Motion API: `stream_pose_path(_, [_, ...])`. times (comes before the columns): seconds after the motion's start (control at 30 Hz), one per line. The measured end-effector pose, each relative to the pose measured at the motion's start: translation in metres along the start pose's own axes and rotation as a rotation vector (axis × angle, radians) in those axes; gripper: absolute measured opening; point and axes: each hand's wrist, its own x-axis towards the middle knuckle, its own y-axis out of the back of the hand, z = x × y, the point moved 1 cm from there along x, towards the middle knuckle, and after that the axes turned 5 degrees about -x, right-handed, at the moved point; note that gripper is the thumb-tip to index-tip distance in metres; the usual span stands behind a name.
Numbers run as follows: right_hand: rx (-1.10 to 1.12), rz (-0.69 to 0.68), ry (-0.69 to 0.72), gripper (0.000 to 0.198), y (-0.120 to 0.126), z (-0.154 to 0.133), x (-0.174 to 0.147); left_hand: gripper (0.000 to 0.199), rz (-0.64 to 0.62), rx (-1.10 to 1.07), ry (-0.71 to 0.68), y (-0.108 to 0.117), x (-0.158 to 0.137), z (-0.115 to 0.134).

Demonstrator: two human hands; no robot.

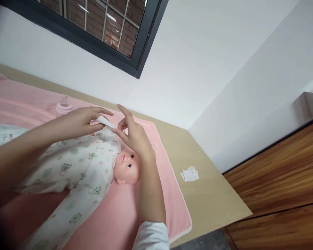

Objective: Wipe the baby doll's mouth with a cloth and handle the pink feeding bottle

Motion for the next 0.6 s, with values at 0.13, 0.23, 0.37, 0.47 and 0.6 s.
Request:
stream_pose_path(0.13, [0.062,0.161,-0.111,0.074,0.000,0.035,0.003,0.044,-0.016,0.027,0.035,0.014,0.005,-0.008])
stream_pose_path(0.23, [0.094,0.229,-0.250,0.070,0.005,0.063,0.001,0.042,0.019,0.046,0.127,0.030,0.006,-0.016])
stream_pose_path(0.37, [0.127,0.227,-0.487,0.040,0.014,0.088,-0.005,0.043,0.074,0.083,0.205,0.050,0.006,-0.032])
stream_pose_path(0.47, [0.079,0.228,-0.582,0.013,0.019,0.102,-0.009,0.047,0.098,0.055,0.260,0.065,0.004,-0.055])
stream_pose_path(0.6, [-0.025,0.184,-0.638,0.016,0.021,0.122,-0.016,0.050,0.152,-0.011,0.390,0.085,0.000,-0.112])
